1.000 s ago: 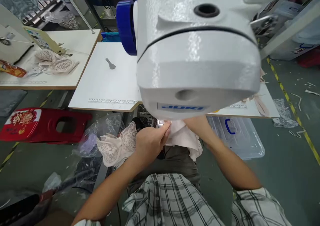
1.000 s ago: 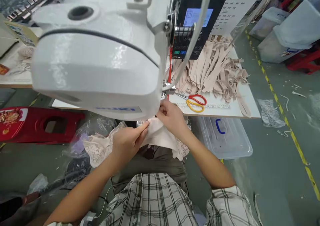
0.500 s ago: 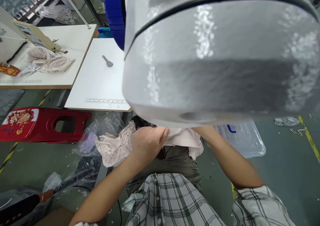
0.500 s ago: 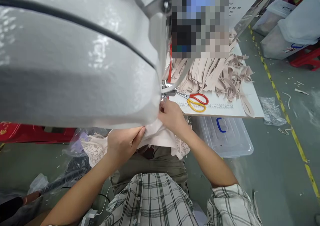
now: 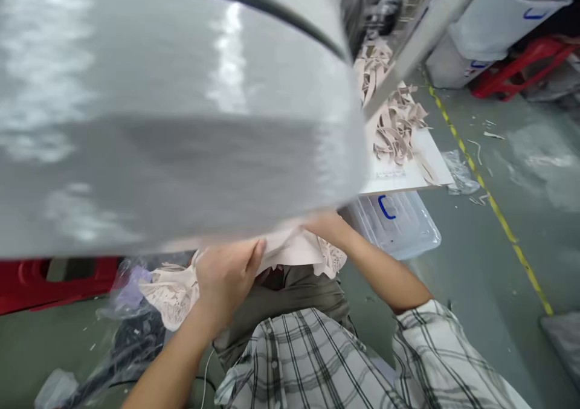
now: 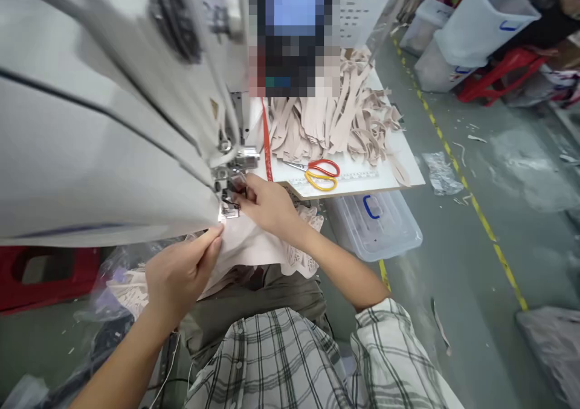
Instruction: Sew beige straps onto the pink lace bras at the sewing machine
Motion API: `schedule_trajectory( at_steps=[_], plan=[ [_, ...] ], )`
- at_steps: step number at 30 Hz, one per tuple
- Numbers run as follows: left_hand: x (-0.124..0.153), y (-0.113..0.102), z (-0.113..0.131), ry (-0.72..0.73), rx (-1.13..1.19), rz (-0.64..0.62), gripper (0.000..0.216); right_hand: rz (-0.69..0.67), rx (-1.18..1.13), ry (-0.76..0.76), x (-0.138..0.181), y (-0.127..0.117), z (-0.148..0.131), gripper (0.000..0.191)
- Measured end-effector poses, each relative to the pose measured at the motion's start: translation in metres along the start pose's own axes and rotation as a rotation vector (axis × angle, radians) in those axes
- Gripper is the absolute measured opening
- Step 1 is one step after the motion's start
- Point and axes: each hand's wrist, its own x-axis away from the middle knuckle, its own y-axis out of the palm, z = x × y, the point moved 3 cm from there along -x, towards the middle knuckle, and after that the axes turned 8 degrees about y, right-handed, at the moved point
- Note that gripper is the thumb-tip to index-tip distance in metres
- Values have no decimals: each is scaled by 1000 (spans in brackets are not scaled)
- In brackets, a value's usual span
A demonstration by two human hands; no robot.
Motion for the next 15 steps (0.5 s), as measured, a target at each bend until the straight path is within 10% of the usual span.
schedule_trajectory(
  at_steps=[15],
  plan=[
    [6, 4, -4, 85, 54, 16, 25, 23, -128, -21, 2, 0, 6, 12]
  ],
)
